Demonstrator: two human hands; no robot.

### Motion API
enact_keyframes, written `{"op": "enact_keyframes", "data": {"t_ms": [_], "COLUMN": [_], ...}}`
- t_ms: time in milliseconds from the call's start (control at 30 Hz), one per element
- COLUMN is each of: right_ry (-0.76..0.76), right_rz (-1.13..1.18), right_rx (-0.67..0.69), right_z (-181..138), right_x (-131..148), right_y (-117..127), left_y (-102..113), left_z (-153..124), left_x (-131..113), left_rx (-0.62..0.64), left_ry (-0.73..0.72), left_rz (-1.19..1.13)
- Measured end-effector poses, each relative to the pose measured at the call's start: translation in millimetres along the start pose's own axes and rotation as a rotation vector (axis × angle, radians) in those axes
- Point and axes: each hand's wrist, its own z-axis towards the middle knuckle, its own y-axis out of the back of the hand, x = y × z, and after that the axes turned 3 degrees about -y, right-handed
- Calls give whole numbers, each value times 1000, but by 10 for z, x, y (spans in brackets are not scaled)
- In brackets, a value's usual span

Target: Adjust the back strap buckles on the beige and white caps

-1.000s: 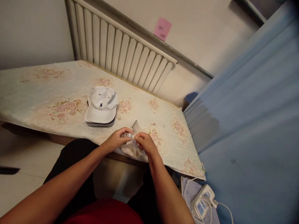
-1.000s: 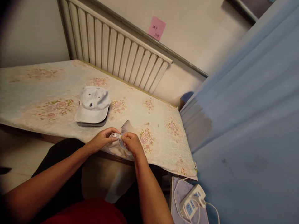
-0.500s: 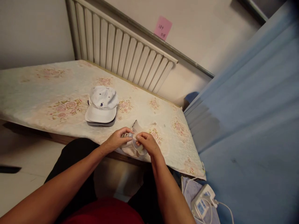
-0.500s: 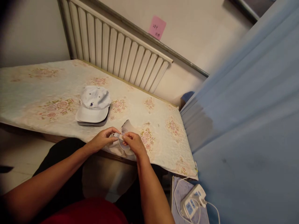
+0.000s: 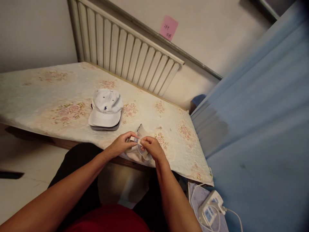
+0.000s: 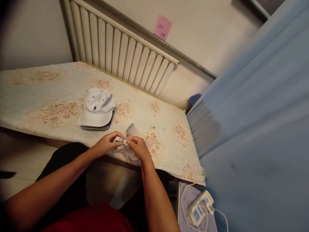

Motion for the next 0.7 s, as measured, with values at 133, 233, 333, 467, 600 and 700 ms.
{"op": "enact_keyframes", "data": {"t_ms": [133, 233, 333, 467, 600, 700], "right_ry": [-38, -1, 30, -15, -23, -23], "right_rz": [-51, -40, -39, -62, -76, -77], "right_rx": [-1, 5, -14, -40, -44, -40], "right_z": [-41, -29, 2, 7, -15, -20], "right_x": [-19, 11, 39, 20, -11, -11], "right_y": [54, 17, -33, -34, -9, -6], "left_y": [-16, -32, -17, 61, 125, 131], "left_z": [5, 16, 20, 3, -17, -8], "left_x": [-12, -34, -43, -18, -74, -197], "left_rx": [-2, -9, -3, -5, -37, -37], "left_ry": [-2, 9, 39, -7, -53, -65], "left_rz": [5, 20, 33, 40, 46, 145]}}
